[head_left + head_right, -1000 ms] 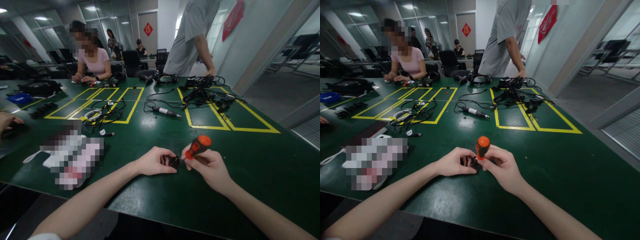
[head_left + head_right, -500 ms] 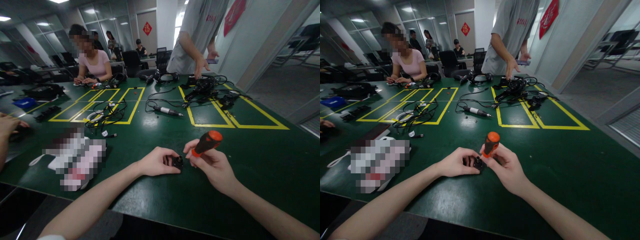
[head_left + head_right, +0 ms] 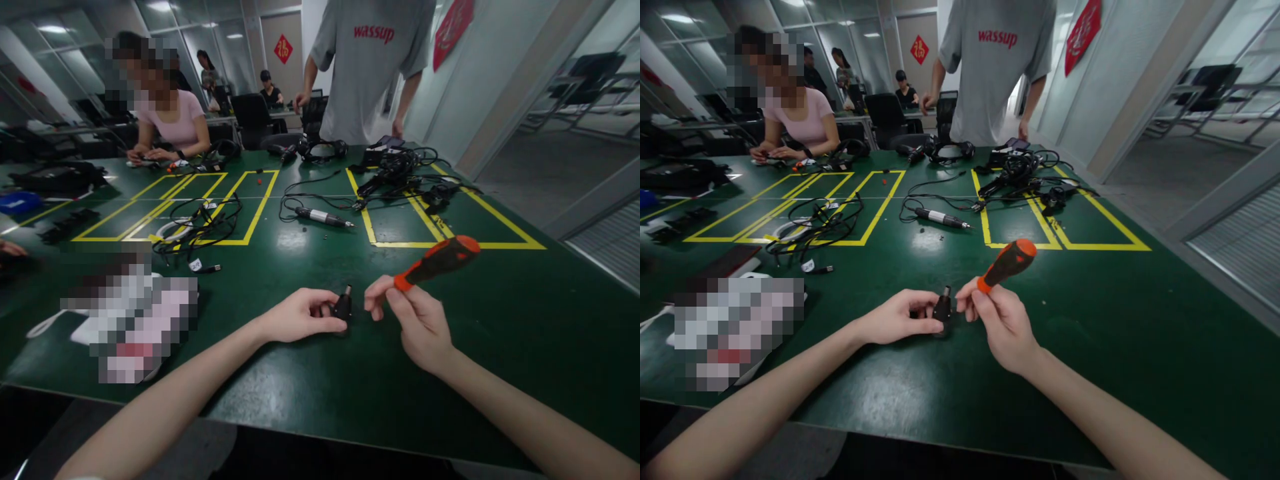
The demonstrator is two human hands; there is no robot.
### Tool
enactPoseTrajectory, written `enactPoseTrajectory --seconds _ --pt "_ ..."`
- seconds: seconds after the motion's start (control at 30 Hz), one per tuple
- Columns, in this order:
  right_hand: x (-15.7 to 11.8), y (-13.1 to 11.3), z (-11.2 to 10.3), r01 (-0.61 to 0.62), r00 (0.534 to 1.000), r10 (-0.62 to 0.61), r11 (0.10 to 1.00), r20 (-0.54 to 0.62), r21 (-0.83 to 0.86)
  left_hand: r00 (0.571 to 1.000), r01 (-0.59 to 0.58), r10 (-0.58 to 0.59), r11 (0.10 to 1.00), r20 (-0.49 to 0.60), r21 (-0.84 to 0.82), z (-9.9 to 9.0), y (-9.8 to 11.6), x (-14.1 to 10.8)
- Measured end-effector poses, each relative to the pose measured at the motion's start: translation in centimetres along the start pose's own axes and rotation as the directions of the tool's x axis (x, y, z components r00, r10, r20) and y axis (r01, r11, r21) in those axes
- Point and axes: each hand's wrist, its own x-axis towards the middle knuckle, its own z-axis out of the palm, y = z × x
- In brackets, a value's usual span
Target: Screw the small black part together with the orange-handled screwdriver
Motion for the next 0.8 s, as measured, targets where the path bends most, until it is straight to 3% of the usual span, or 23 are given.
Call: enactPoseTrajectory --seconds 0.1,0.23,0.37,0.53,0.8 --pt "0.4 0.6 -0.4 0.088 0.996 -0.09 0.987 -0.009 -0.135 0.999 0.019 -0.011 0.979 0.041 -0.204 -0.2 0.0 -0.1" --pt "0.8 0.9 -0.3 0.157 0.976 -0.116 0.959 0.182 -0.234 0.999 0.052 -0.053 0.931 0.007 -0.361 0.2 0.0 -0.1" --pt "0.8 0.9 0.4 0.1 0.961 -0.025 0.96 0.277 -0.263 0.998 0.053 -0.059 0.952 -0.013 -0.301 0.6 0.0 0.0" --pt "0.7 1.1 0.7 0.024 0.972 0.06 0.938 0.229 -0.346 0.997 0.067 -0.074 0.974 -0.027 -0.216 0.9 0.6 0.0" --pt "0.7 1.1 0.7 -0.059 0.964 0.136 0.946 0.227 -0.318 0.996 0.08 -0.085 0.986 -0.029 -0.145 0.9 0.9 -0.1"
